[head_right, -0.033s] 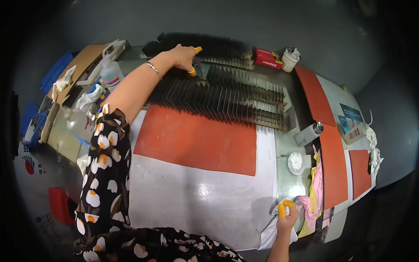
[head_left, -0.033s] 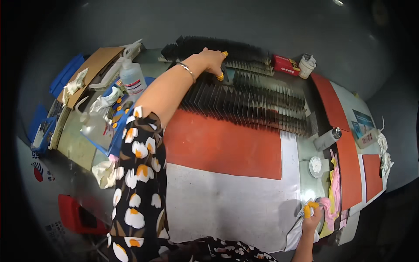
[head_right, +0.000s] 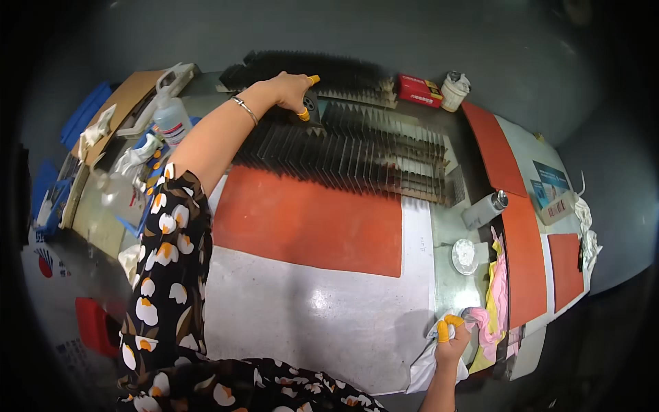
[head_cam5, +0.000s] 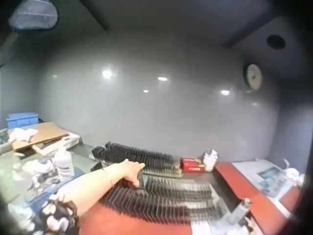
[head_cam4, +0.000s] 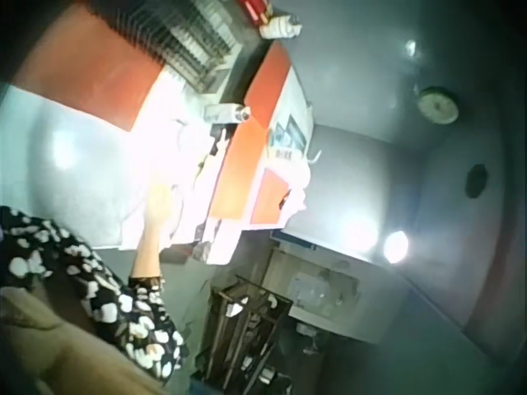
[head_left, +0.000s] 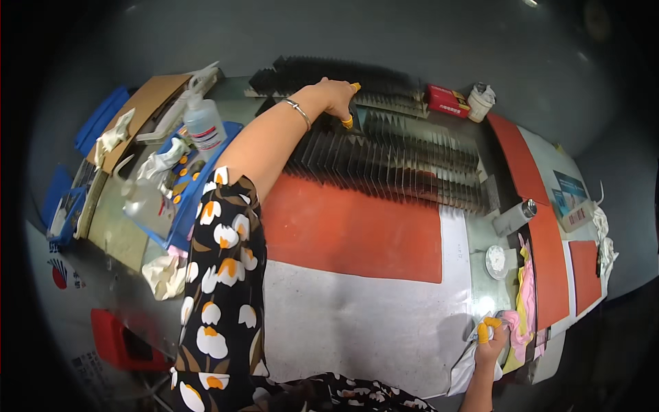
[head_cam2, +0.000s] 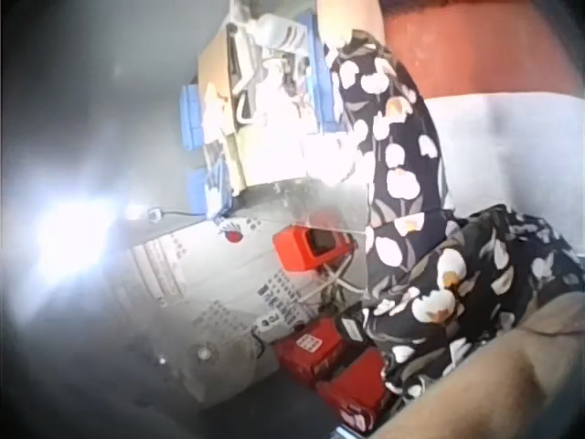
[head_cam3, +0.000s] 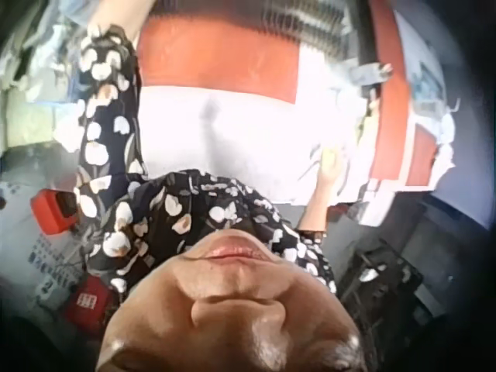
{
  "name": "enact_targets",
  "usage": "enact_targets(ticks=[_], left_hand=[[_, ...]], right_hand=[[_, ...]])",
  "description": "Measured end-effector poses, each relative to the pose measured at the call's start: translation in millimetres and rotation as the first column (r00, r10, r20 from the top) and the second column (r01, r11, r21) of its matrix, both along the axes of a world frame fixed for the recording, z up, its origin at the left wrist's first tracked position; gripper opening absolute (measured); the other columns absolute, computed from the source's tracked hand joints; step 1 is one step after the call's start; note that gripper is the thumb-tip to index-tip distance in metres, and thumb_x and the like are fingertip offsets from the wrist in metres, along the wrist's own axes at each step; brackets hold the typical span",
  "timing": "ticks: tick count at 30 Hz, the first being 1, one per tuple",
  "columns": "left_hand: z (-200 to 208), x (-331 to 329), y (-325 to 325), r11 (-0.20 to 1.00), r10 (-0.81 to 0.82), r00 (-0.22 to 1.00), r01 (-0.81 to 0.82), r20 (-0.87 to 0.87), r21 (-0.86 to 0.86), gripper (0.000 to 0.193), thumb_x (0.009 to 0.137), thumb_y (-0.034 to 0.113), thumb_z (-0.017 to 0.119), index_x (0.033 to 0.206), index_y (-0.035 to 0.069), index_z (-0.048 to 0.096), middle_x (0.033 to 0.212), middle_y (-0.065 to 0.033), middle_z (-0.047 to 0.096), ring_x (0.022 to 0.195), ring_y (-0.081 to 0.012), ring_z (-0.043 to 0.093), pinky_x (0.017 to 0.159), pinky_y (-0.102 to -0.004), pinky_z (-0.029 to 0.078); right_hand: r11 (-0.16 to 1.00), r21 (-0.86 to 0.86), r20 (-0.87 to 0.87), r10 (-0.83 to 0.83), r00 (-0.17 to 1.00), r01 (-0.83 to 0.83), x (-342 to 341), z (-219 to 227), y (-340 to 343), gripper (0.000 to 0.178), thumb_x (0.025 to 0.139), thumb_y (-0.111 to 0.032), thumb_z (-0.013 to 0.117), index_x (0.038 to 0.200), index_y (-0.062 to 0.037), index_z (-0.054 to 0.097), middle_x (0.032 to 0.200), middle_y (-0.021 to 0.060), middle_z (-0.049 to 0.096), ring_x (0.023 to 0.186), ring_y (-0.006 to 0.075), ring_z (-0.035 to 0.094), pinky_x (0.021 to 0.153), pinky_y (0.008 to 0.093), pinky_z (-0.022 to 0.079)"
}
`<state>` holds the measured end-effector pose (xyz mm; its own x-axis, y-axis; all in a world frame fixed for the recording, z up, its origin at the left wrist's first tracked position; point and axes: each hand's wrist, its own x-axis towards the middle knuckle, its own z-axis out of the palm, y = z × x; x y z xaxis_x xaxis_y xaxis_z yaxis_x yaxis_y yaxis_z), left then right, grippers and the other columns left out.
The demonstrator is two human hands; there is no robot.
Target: The person wipes small rectangular metal plates with a white cloth, then uses a pink cloth to wipe the same plates. The person handles the plates one at a time, wiping each surface and placing them on a red mat. The person also wipes the surrounding table surface.
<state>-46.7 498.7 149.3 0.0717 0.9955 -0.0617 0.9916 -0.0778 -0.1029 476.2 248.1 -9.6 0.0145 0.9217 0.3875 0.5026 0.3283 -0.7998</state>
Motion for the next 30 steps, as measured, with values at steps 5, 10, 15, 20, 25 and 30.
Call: enact_targets(ticks=[5, 10, 15, 20, 25, 30], left_hand=[[-24, 35, 32, 0.981, -0.163, 0.982, 0.152, -0.091, -0.117, 0.063, 0.063, 0.027, 0.07, 0.115, -0.002, 0.049, 0.107, -0.0121, 0.055, 0.1, -0.028, 0.051, 0.083, -0.0403, 0.038], [-18, 37, 26, 0.978, -0.147, 0.989, 0.148, 0.02, -0.148, 0.065, 0.067, 0.023, 0.067, 0.12, -0.005, 0.044, 0.098, -0.0155, 0.057, 0.093, -0.0281, 0.054, 0.079, -0.0379, 0.041], [0, 55, 22, 0.982, -0.158, 0.926, 0.185, 0.342, -0.045, 0.061, 0.078, 0.019, 0.057, 0.129, -0.005, 0.034, 0.104, -0.0207, 0.057, 0.09, -0.0298, 0.057, 0.076, -0.035, 0.044], [-22, 113, 45, 0.912, -0.408, 0.871, 0.372, 0.273, 0.173, 0.052, 0.091, 0.034, 0.039, 0.135, 0.006, 0.031, 0.14, -0.0163, 0.029, 0.131, -0.0289, 0.024, 0.104, -0.0378, 0.021], [-48, 193, 60, 0.889, -0.458, 0.842, 0.428, 0.287, 0.163, 0.058, 0.09, 0.043, 0.034, 0.137, 0.01, 0.028, 0.147, -0.0077, 0.014, 0.135, -0.0286, 0.011, 0.107, -0.0473, 0.01], [-45, 255, 77, 0.845, -0.532, 0.82, 0.503, 0.208, 0.179, 0.06, 0.09, 0.046, 0.034, 0.138, 0.011, 0.025, 0.147, -0.0055, 0.012, 0.136, -0.0265, 0.009, 0.107, -0.0475, 0.009]], right_hand=[[0.998, -0.045, -0.004, -0.05, 0.999, 0.05, 1, 5, -2, 0.021, 0.076, -0.018, 0.067, 0.08, 0.001, 0.057, 0.069, 0.0031, 0.057, 0.063, 0.0102, 0.051, 0.059, 0.0237, 0.04], [0.999, 0.013, 0.021, -0.052, 0.998, 0.052, -5, 6, -5, 0.021, 0.076, -0.017, 0.066, 0.079, 0.0013, 0.057, 0.069, 0.0039, 0.058, 0.063, 0.0101, 0.051, 0.058, 0.0239, 0.041], [0.999, -0.014, 0.098, -0.045, 0.994, 0.047, 0, 8, -6, 0.015, 0.075, -0.011, 0.064, 0.079, 0.0015, 0.057, 0.069, 0.0049, 0.058, 0.062, 0.0102, 0.051, 0.058, 0.0234, 0.041], [0.978, -0.182, -0.126, -0.121, 0.985, 0.097, -6, 25, -10, 0.014, 0.075, -0.008, 0.064, 0.083, 0.0011, 0.057, 0.068, 0.0032, 0.056, 0.062, 0.0097, 0.05, 0.059, 0.0228, 0.04], [0.91, -0.399, -0.25, 0.016, 0.968, -0.117, 45, 94, -30, 0.015, 0.074, -0.012, 0.067, 0.081, -0.0004, 0.059, 0.072, -0.0002, 0.056, 0.065, 0.0074, 0.049, 0.061, 0.0231, 0.04], [0.889, -0.457, 0.125, 0.076, 0.989, -0.011, 124, 174, -8, 0.02, 0.073, -0.018, 0.067, 0.077, 0.0003, 0.06, 0.065, 0.0042, 0.056, 0.062, 0.0111, 0.051, 0.059, 0.0276, 0.041]])
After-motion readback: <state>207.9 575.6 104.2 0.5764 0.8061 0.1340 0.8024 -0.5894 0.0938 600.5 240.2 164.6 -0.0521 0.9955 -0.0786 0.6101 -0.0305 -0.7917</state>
